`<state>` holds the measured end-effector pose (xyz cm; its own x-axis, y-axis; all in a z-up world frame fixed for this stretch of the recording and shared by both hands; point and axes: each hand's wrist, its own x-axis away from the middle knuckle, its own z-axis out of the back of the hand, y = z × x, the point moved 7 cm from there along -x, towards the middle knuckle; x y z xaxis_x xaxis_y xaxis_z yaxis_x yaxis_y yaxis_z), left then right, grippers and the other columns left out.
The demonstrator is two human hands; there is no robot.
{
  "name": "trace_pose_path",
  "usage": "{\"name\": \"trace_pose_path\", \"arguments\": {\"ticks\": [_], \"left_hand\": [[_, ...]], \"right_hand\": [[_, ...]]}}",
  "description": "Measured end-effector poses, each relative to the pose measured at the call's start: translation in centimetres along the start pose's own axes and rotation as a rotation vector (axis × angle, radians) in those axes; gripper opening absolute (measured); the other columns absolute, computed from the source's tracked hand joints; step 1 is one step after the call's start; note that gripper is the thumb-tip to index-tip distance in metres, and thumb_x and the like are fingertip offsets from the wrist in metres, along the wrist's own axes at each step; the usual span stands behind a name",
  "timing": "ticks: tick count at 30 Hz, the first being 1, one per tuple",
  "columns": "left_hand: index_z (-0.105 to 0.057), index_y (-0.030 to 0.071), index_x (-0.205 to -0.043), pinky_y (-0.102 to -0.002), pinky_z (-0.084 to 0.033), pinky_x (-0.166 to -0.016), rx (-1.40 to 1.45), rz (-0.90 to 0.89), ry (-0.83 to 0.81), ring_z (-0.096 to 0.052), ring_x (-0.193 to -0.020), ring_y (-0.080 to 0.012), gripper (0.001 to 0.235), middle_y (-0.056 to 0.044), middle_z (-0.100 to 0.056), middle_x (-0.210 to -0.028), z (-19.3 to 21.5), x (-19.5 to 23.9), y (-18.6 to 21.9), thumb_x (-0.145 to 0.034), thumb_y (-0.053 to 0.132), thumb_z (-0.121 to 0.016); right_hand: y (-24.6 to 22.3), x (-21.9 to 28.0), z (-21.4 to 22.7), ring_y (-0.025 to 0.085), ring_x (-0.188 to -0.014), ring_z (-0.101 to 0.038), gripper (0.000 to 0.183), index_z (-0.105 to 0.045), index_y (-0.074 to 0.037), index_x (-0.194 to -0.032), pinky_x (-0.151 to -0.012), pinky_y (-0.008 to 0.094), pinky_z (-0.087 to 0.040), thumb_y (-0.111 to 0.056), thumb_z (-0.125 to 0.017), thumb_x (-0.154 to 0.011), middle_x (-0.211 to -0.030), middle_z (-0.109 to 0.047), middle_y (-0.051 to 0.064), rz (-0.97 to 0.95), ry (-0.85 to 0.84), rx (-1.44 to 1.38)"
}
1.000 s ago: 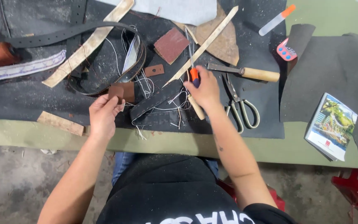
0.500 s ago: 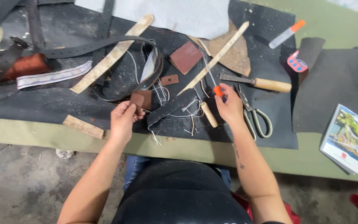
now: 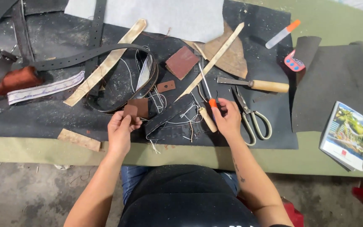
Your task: Trimming the edges of small leather components using scissors on a workbench.
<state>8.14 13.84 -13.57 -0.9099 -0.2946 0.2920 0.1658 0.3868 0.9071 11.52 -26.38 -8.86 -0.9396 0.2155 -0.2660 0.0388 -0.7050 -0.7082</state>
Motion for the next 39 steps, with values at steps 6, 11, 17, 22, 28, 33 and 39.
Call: {"name": "trace_pose_path", "arguments": {"ticks": [6,11,17,22,28,33,39], "left_hand": [[-0.064,0.000,-0.107,-0.028,-0.064,-0.064,-0.028,-0.067,0.006,-0.074,-0.070,-0.0215,0.015,-0.018,-0.069,-0.076,-0.6,0.4,0.4,-0.101,0.000,-0.051],[-0.068,0.001,-0.095,-0.028,-0.062,-0.060,-0.022,-0.134,0.041,-0.071,-0.064,-0.0188,0.021,-0.016,-0.069,-0.070,0.7,0.9,2.3,-0.094,-0.006,-0.049],[-0.061,0.003,-0.085,-0.029,-0.055,-0.066,-0.106,-0.456,0.215,-0.066,-0.069,-0.0210,0.022,-0.013,-0.064,-0.073,7.8,-1.7,12.0,-0.084,-0.014,-0.047],[-0.061,0.003,-0.083,-0.025,-0.052,-0.064,-0.115,-0.416,0.329,-0.059,-0.066,-0.0150,0.020,-0.011,-0.060,-0.071,7.6,-1.6,12.3,-0.081,-0.012,-0.048],[-0.068,0.004,-0.081,-0.026,-0.051,-0.060,-0.224,-0.342,0.116,-0.062,-0.064,-0.0148,0.028,-0.012,-0.071,-0.068,1.1,-0.3,7.9,-0.078,-0.013,-0.045],[-0.072,0.004,-0.096,-0.031,-0.061,-0.078,-0.187,-0.094,0.115,-0.068,-0.084,-0.0200,0.037,-0.010,-0.073,-0.089,2.4,0.0,7.9,-0.084,-0.012,-0.040],[-0.070,0.011,-0.085,-0.033,-0.050,-0.079,-0.331,-0.280,0.352,-0.061,-0.085,-0.0157,0.029,-0.003,-0.068,-0.087,9.3,-1.5,10.5,-0.087,0.000,-0.043]], "right_hand": [[-2.1,1.0,1.6,0.025,-0.100,-0.067,0.030,-0.075,-0.013,-0.119,-0.080,0.033,-0.056,-0.026,-0.081,-0.092,-0.104,-0.065,0.005,0.171,0.036,0.006],[-1.6,1.8,0.2,0.027,-0.103,-0.066,0.032,-0.075,-0.014,-0.118,-0.087,0.036,-0.055,-0.031,-0.081,-0.092,-0.106,-0.065,0.005,0.228,-0.005,0.052],[-0.5,1.7,-0.5,0.026,-0.102,-0.066,0.036,-0.075,-0.014,-0.119,-0.091,0.036,-0.053,-0.035,-0.083,-0.092,-0.103,-0.067,0.004,0.275,-0.007,0.101],[-0.8,1.4,-0.8,0.029,-0.099,-0.066,0.035,-0.074,-0.011,-0.119,-0.092,0.038,-0.052,-0.031,-0.084,-0.092,-0.101,-0.067,0.007,0.283,-0.012,0.090],[1.0,0.4,0.5,0.031,-0.100,-0.066,0.029,-0.075,-0.009,-0.117,-0.087,0.039,-0.053,-0.025,-0.083,-0.094,-0.106,-0.069,0.007,0.243,-0.023,0.062],[0.6,-1.5,6.4,0.037,-0.118,-0.057,0.030,-0.071,-0.003,-0.124,-0.103,0.049,-0.042,-0.013,-0.072,-0.096,-0.123,-0.064,0.018,0.113,0.080,0.284],[3.3,-1.2,5.6,0.041,-0.130,-0.047,0.054,-0.066,-0.016,-0.136,-0.111,0.056,-0.031,-0.045,-0.074,-0.091,-0.140,-0.061,0.020,-0.203,-0.244,0.632]]}}
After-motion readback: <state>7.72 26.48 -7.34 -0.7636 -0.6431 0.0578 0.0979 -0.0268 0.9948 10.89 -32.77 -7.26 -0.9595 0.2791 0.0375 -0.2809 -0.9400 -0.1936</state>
